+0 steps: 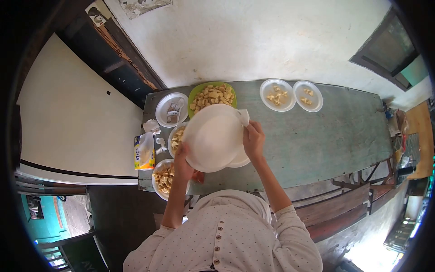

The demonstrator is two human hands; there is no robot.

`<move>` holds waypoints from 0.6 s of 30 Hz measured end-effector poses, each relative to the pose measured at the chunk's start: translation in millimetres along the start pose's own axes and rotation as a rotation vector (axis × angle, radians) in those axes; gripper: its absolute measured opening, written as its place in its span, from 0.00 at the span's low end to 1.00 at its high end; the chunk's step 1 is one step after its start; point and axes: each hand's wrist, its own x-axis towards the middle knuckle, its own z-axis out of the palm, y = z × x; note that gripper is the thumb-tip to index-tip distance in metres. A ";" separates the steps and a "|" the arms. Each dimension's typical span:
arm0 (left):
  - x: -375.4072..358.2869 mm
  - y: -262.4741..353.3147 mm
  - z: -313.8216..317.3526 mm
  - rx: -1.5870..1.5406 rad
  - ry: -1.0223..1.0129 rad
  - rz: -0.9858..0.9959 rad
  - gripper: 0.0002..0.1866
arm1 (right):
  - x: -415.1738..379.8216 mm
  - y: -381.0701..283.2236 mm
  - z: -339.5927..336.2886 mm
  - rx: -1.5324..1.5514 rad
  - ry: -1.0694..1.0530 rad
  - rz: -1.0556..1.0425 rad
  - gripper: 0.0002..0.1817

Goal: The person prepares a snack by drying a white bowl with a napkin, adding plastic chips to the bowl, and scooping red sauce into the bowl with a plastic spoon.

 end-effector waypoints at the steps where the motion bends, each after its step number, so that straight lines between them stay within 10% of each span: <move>1: 9.2 6.9 1.3 -0.064 0.002 0.001 0.21 | 3.4 1.7 0.9 0.001 0.008 -0.011 0.06; 18: 9.3 28.5 -3.3 -0.142 -0.095 -0.005 0.22 | 22.1 -42.4 -5.6 0.028 0.178 -0.121 0.09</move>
